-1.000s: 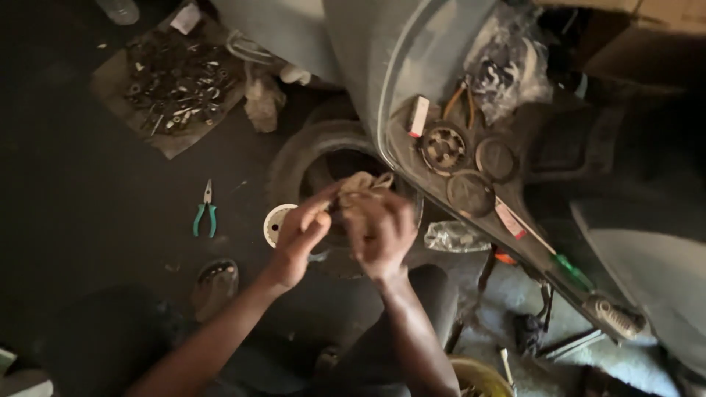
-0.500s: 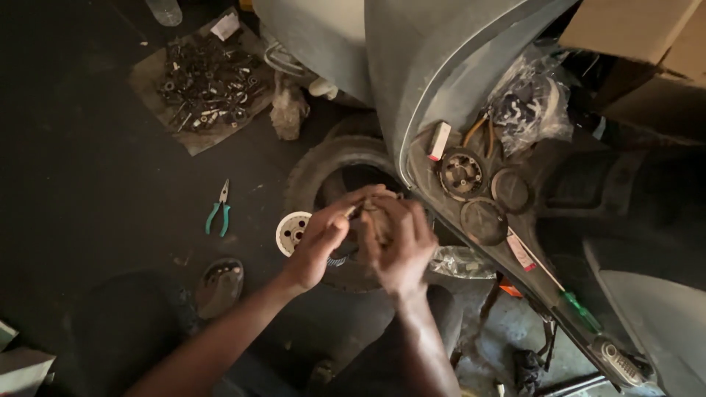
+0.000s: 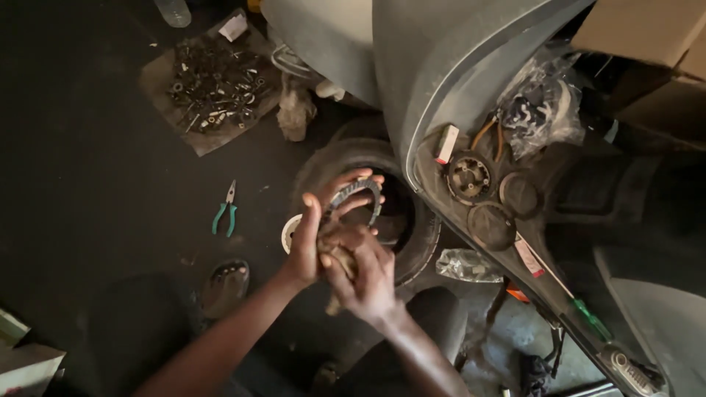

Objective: The person sits on the floor of a motorcycle repair bay and wipes metal clutch components, including a clutch plate, gear discs, and a friction plate ring, one at a time with a rag. They set each cleaned part on the floor beside a tire and pick up the next part to continue wiping.

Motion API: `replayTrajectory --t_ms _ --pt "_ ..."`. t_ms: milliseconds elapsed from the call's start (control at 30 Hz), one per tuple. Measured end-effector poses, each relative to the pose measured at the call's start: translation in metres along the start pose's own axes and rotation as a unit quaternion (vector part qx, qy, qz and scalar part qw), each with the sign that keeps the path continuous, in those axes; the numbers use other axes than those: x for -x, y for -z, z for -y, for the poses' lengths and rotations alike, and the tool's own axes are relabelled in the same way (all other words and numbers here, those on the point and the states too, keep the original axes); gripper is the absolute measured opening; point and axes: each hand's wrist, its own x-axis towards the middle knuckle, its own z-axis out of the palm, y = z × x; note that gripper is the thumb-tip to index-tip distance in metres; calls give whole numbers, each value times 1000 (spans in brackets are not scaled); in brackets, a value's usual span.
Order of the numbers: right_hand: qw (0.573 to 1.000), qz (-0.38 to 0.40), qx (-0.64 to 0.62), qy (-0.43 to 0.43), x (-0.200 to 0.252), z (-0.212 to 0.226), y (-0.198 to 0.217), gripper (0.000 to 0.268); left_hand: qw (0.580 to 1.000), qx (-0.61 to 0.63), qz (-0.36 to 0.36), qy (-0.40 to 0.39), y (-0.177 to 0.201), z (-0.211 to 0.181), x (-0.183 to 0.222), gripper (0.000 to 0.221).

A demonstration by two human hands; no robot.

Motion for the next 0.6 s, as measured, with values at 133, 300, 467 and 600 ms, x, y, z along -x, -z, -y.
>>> replayTrajectory --t_ms 133,300,467,600 --pt "996 48 -50 58 -7 -22 23 13 1000 10 -17 4 1 -6 -1 87" --pt "942 -2 312 123 -37 -66 44 26 997 74 -12 16 3 -18 -4 71" --pt "975 19 204 85 -19 -72 42 19 998 48 -12 -43 8 -34 -8 64" --pt "991 71 112 -20 -8 -43 49 16 997 -10 -27 -78 15 -28 -10 59"
